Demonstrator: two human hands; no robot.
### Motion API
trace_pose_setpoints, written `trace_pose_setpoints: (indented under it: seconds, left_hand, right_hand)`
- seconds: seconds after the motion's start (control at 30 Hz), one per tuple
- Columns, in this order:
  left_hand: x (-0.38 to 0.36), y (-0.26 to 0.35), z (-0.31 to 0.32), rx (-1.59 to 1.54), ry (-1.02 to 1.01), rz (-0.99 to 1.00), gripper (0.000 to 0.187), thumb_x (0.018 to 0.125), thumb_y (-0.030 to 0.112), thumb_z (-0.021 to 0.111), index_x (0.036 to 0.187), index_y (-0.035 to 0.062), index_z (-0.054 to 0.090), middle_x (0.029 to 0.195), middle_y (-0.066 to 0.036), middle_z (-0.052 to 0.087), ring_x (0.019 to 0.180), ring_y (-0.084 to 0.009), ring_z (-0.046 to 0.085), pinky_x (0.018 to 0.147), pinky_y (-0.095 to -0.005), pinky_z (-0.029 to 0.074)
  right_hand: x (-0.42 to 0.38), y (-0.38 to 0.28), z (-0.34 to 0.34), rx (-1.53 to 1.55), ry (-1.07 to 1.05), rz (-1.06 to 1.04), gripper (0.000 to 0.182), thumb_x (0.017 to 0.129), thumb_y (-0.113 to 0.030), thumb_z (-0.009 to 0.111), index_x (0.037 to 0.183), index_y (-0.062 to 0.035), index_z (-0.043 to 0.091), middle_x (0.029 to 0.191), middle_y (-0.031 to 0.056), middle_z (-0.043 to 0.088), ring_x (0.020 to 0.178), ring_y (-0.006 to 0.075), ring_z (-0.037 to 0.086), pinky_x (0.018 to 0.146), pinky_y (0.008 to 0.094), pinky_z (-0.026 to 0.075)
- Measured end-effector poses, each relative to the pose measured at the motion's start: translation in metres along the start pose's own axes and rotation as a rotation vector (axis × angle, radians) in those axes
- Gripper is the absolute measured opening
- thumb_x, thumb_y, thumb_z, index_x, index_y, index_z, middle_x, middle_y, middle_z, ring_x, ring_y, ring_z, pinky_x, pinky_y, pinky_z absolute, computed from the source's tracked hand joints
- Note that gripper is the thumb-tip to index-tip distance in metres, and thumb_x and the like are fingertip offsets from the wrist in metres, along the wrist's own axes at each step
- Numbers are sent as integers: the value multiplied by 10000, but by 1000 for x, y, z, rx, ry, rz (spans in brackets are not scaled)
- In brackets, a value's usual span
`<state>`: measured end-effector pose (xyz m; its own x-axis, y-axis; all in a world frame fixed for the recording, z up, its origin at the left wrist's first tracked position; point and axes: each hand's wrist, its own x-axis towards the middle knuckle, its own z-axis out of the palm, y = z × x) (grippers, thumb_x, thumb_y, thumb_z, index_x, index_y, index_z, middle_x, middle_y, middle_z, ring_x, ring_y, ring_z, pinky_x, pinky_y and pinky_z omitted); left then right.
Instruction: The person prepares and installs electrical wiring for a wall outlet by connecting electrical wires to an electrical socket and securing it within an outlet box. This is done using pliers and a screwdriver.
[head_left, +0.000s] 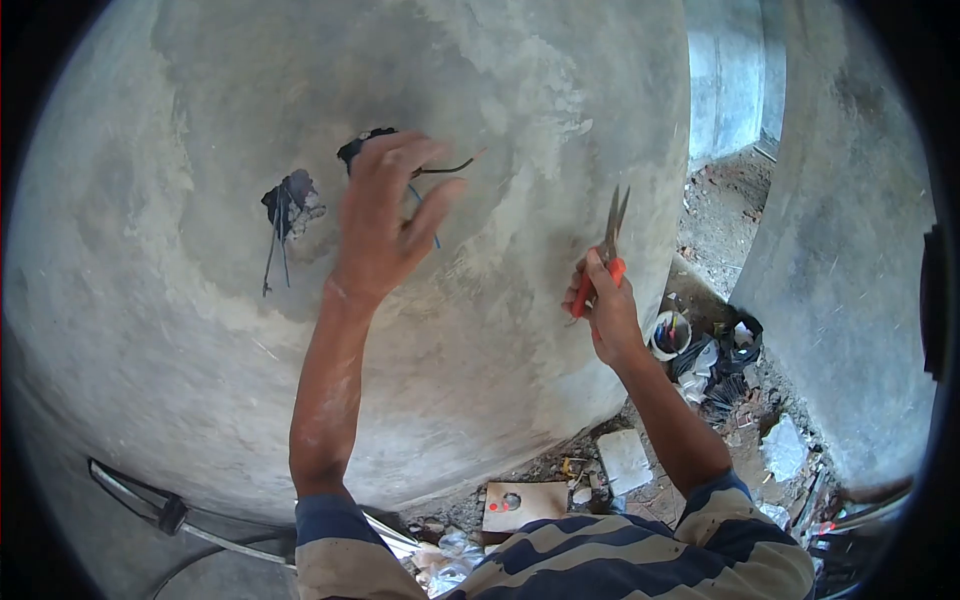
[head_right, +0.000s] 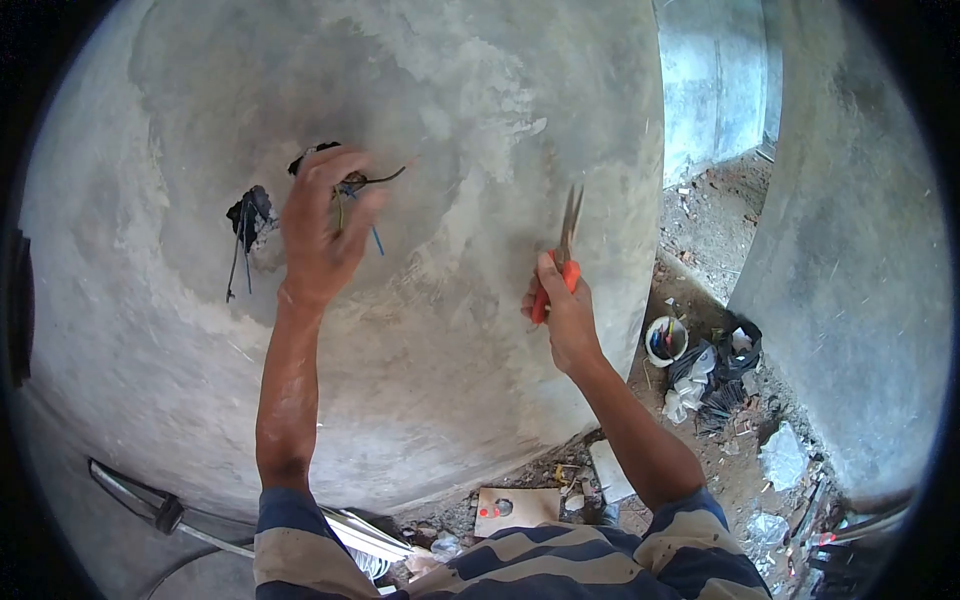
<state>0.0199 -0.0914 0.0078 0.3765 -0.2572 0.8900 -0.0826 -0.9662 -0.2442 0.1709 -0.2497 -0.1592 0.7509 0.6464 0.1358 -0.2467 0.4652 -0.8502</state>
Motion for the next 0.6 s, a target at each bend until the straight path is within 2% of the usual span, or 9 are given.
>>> trace_pose_setpoints:
  seconds: [0.07,0.13,0.17,0.23,0.37,0.47,0.5,0.57,0.6]
  left_hand:
    - [-5,-5,-15,7,50,65,361,737,104,809,1034,60,609,959,-91,625,826,-198,625,703,-331,494]
    - [-10,-4,-32,83,-167,157,324,751,38,753,1040,72,610,1016,-79,624,905,-224,613,727,-344,495]
    - [-10,0,-36,81,-172,159,324,751,38,753,1040,72,610,1016,-79,624,905,-224,613,727,-344,495]
    - [-6,7,-42,270,-509,246,312,737,10,724,1023,85,625,1036,-44,622,968,-230,589,760,-357,493]
    - [-5,3,-34,359,-576,296,284,724,6,711,985,95,644,1052,-14,620,1006,-216,568,768,-356,485]
    - [6,5,-26,457,-578,327,233,733,17,716,944,94,655,1016,1,626,950,-209,570,748,-347,483]
    - [9,3,-23,446,-562,304,209,732,27,724,918,94,657,975,3,630,910,-208,572,720,-345,479]
    - [12,-1,-16,437,-548,288,185,732,37,733,893,94,659,933,4,633,869,-208,573,692,-343,475]
    - [12,-3,-11,386,-485,191,172,734,35,737,876,92,657,883,-8,625,824,-212,572,668,-344,470]
  right_hand:
    - [-11,12,-13,37,7,77,319,953,-408,569,972,-94,518,764,9,515,679,122,533,636,285,456]
    - [-19,26,-27,28,35,107,317,954,-404,570,980,-92,518,765,9,519,681,123,535,642,287,462]
    - [-22,32,-33,6,62,139,315,954,-399,571,988,-91,518,767,10,522,682,124,538,649,290,468]
    - [-27,41,-45,-6,70,154,313,955,-410,561,983,-101,521,789,8,536,707,128,553,670,307,483]
    - [-33,48,-48,-34,76,149,312,957,-415,550,989,-106,529,815,8,554,736,132,569,692,321,494]
    - [-35,48,-40,-35,6,85,295,954,-382,568,1003,-94,531,821,12,555,745,129,571,686,313,488]
    - [-35,50,-37,-25,7,88,295,954,-382,568,1003,-94,531,821,12,555,745,129,571,686,313,488]
    - [-35,52,-25,-51,1,9,256,947,-305,600,984,-61,532,730,0,499,669,106,511,609,279,437]
    - [-33,54,-18,-45,0,7,256,947,-305,600,984,-61,532,730,0,499,669,106,511,609,279,437]
